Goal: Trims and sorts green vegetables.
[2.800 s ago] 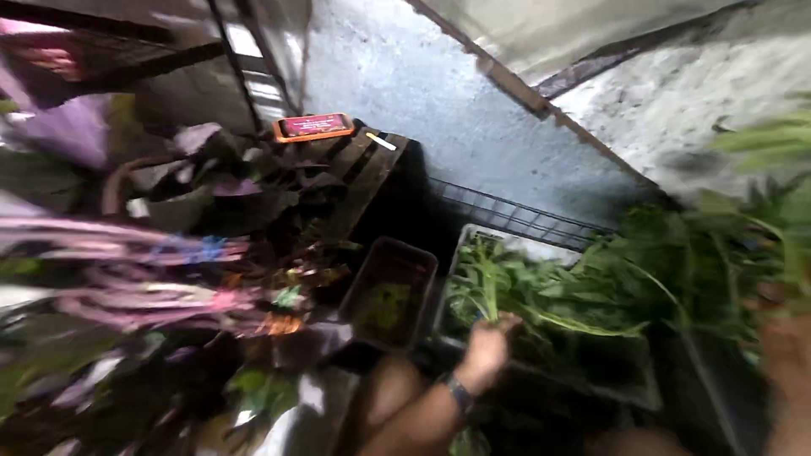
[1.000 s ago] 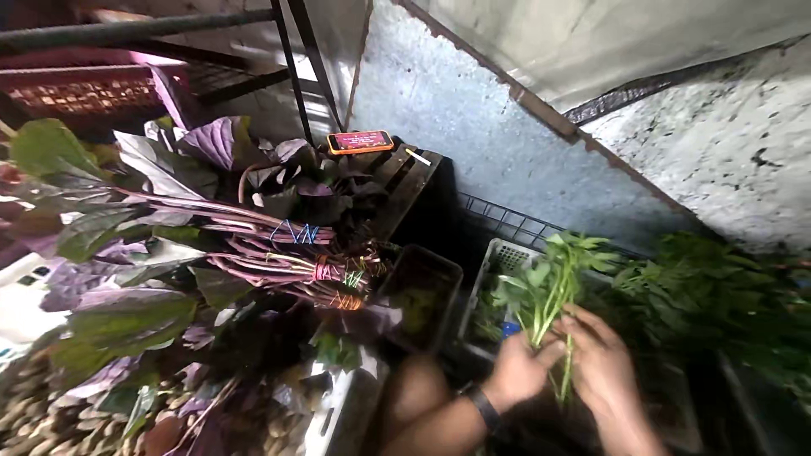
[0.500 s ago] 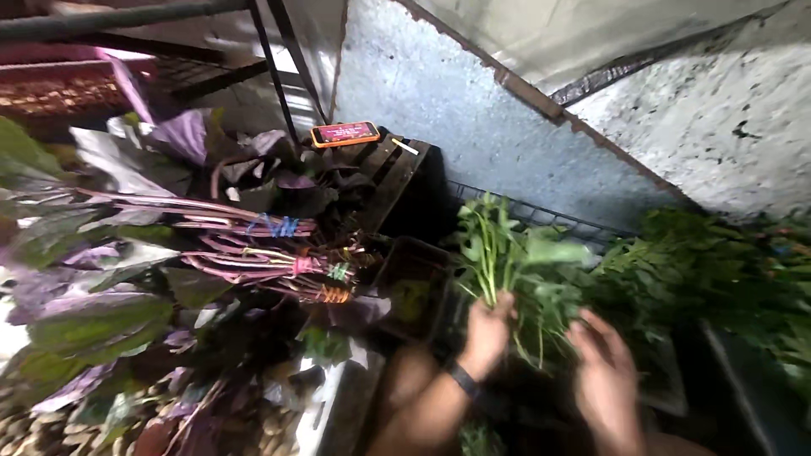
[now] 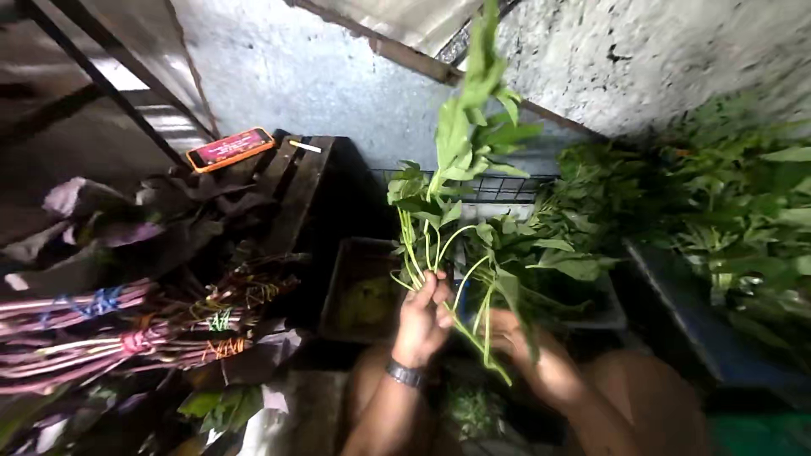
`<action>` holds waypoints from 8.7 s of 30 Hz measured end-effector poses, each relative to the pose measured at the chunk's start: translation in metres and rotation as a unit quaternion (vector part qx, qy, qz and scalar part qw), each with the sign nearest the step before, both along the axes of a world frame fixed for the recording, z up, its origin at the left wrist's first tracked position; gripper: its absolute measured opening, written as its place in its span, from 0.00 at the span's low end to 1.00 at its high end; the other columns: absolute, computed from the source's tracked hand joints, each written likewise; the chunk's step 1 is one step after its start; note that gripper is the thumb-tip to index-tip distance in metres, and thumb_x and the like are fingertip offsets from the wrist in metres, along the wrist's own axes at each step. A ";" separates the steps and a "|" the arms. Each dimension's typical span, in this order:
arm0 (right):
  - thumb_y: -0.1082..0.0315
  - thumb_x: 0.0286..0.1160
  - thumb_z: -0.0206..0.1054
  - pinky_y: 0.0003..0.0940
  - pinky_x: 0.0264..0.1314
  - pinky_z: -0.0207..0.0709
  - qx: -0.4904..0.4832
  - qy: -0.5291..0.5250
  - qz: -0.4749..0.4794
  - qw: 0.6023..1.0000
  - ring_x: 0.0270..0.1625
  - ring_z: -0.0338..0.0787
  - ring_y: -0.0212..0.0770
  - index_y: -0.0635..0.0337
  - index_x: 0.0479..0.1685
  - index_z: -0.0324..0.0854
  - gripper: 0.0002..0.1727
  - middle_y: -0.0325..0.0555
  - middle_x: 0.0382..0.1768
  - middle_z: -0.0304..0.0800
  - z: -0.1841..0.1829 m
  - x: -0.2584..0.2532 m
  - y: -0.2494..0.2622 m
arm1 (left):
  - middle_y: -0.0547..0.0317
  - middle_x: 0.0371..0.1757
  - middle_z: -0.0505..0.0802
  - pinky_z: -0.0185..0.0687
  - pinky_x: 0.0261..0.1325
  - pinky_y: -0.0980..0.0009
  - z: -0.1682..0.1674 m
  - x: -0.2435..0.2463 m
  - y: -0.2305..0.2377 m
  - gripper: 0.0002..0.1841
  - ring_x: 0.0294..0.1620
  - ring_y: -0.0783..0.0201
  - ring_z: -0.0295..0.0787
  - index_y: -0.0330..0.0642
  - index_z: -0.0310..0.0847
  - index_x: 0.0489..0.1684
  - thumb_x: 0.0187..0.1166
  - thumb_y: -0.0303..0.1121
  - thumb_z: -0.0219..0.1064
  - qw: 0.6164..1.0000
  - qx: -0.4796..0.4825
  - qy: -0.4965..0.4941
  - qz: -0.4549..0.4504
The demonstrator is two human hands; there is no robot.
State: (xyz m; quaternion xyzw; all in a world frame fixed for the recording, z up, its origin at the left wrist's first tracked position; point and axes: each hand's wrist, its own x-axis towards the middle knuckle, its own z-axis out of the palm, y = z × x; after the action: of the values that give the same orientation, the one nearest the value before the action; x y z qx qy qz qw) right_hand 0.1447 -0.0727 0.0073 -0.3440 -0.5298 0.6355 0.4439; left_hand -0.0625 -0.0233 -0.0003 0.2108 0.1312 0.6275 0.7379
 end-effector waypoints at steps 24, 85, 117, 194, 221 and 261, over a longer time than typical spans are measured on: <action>0.65 0.89 0.54 0.45 0.60 0.89 -0.051 0.233 -0.022 0.971 0.44 0.94 0.43 0.60 0.71 0.72 0.17 0.46 0.41 0.91 0.015 -0.041 0.063 | 0.62 0.22 0.82 0.71 0.13 0.80 -0.009 0.017 0.009 0.12 0.11 0.73 0.73 0.41 0.75 0.56 0.94 0.35 0.48 0.997 -0.037 0.060 0.016; 0.56 0.94 0.48 0.23 0.25 0.74 -0.203 -0.042 -0.336 0.919 0.19 0.72 0.26 0.48 0.55 0.79 0.14 0.26 0.25 0.74 -0.019 0.062 0.079 | 0.64 0.13 0.74 0.73 0.15 0.75 -0.023 0.058 0.006 0.14 0.09 0.71 0.69 0.38 0.81 0.59 0.89 0.39 0.62 0.951 -0.196 0.238 0.040; 0.67 0.87 0.63 0.39 0.49 0.93 -0.103 -0.219 -0.101 0.965 0.47 0.96 0.42 0.66 0.55 0.87 0.13 0.51 0.49 0.94 0.022 -0.014 0.079 | 0.56 0.27 0.86 0.70 0.15 0.78 -0.015 0.044 0.012 0.10 0.12 0.72 0.71 0.33 0.84 0.47 0.85 0.33 0.67 0.939 -0.149 0.305 -0.045; 0.65 0.82 0.64 0.21 0.52 0.84 0.158 -0.327 -0.174 0.915 0.43 0.87 0.22 0.65 0.46 0.87 0.12 0.40 0.40 0.91 -0.021 0.008 0.002 | 0.48 0.39 0.95 0.90 0.54 0.59 -0.015 0.059 0.006 0.19 0.42 0.58 0.94 0.28 0.84 0.44 0.94 0.34 0.50 0.968 -0.064 0.241 0.023; 0.63 0.82 0.68 0.73 0.58 0.76 0.030 -0.529 -0.232 0.815 0.53 0.89 0.69 0.69 0.41 0.88 0.14 0.70 0.43 0.90 0.028 0.035 0.033 | 0.65 0.15 0.71 0.73 0.14 0.72 0.104 0.089 0.042 0.18 0.09 0.69 0.67 0.38 0.73 0.42 0.94 0.46 0.53 0.961 -0.119 0.195 0.158; 0.62 0.78 0.72 0.54 0.62 0.85 0.173 -0.327 -0.263 0.891 0.55 0.92 0.53 0.61 0.54 0.91 0.14 0.58 0.56 0.91 -0.002 0.167 0.046 | 0.71 0.17 0.76 0.77 0.15 0.82 0.265 0.003 -0.032 0.14 0.11 0.77 0.75 0.48 0.81 0.34 0.83 0.48 0.67 0.916 0.006 0.325 -0.234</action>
State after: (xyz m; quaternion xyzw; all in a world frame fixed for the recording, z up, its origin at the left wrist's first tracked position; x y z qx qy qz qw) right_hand 0.3116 -0.0264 0.0052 -0.5772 -0.6368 0.2455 0.4484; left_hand -0.0593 -0.0555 0.2644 0.4323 0.3072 0.3343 0.7791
